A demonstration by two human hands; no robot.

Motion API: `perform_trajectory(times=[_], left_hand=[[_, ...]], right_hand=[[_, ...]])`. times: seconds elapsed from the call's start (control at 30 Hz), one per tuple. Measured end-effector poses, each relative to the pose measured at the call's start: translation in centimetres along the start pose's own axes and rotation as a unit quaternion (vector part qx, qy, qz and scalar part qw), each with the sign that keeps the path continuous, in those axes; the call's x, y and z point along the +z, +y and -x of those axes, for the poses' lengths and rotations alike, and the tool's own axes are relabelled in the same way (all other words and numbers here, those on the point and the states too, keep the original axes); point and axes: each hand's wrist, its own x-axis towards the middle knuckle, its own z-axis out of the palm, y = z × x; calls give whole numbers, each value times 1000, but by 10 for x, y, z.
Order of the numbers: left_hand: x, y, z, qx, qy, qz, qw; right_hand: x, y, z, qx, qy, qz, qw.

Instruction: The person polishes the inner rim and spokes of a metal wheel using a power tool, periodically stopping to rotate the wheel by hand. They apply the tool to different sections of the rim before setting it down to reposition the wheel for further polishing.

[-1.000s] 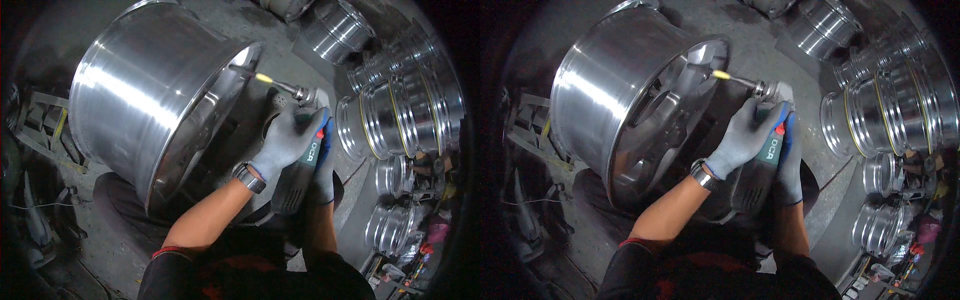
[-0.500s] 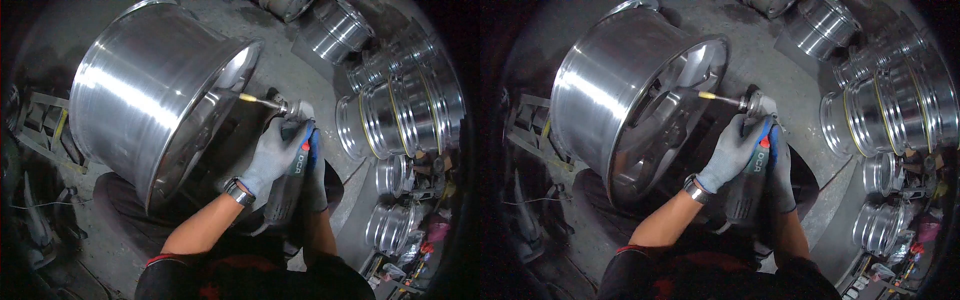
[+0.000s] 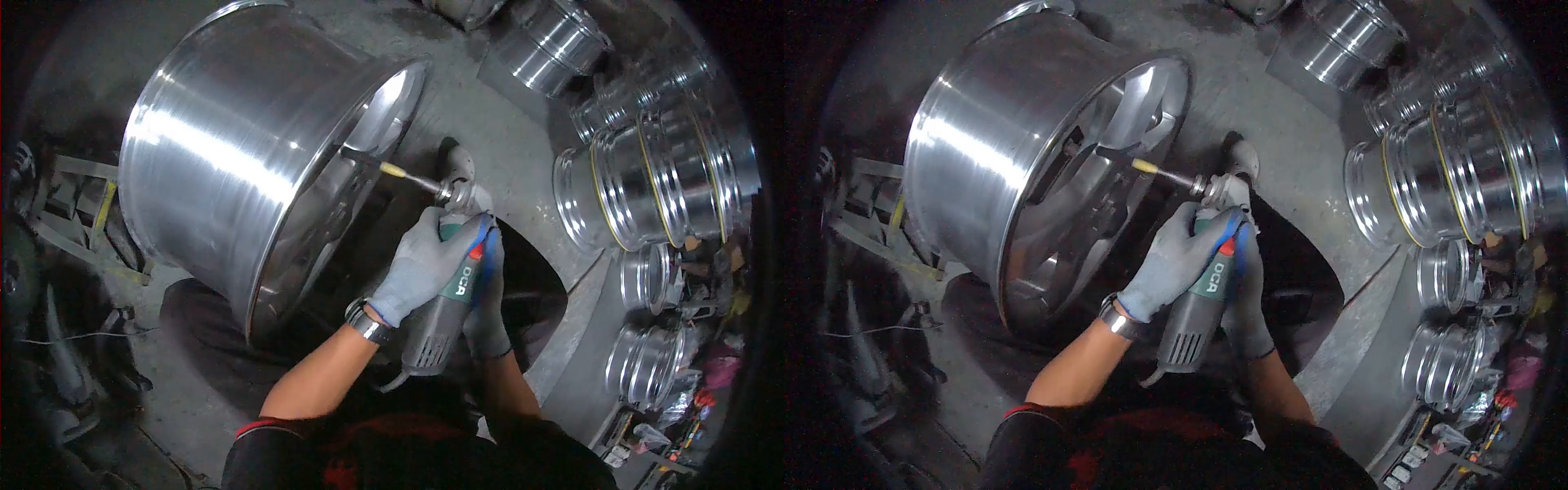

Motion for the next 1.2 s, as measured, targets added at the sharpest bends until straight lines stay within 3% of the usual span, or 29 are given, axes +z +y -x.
perform_trajectory(times=[0.07,0.13,0.2,0.27,0.3,0.37,0.4,0.47,0.53,0.57,0.6,0.63,0.7,0.77,0.83,0.9,0.93,1.2], left_hand=[[-1,-4,9,-19,2,-29,999],[0,-9,19,-49,24,-68,996],[-2,-10,32,-38,25,-74,996],[-6,-15,51,13,24,-72,997],[-10,-11,63,15,21,-77,997],[-25,15,93,40,-3,-135,990],[-37,33,105,43,-7,-143,989],[-67,64,126,73,-38,-59,995],[-112,76,141,305,102,-165,932],[-122,66,147,274,307,-63,909],[-133,93,127,308,427,-65,848],[-167,104,110,403,429,-163,791],[-220,111,67,393,487,-195,755],[-274,98,21,334,536,-353,691],[-321,65,-12,217,519,-418,714],[-309,66,-7,75,455,-432,775],[-297,73,0,90,442,-367,813],[-293,51,16,107,463,-300,827]], right_hand=[[19,-5,10,49,-24,-90,994],[14,2,16,36,-38,-69,996],[2,16,20,23,-53,-49,997],[-14,32,21,55,-10,-187,981],[-11,26,25,53,-9,-191,980],[-4,7,33,90,-162,-309,933],[-28,19,23,147,-101,-324,929],[-22,11,28,130,-120,-351,920],[-21,9,34,114,-134,-385,906],[-19,10,34,109,-133,-392,904],[-17,6,33,115,-128,-385,907],[-15,6,35,120,-123,-377,910],[-14,9,38,116,-125,-361,917],[-12,8,39,122,-115,-324,931],[-8,4,37,127,-123,-334,926],[-7,3,37,131,-128,-341,922],[-7,5,38,116,-120,-325,931],[-13,16,36,112,-95,-299,943]])
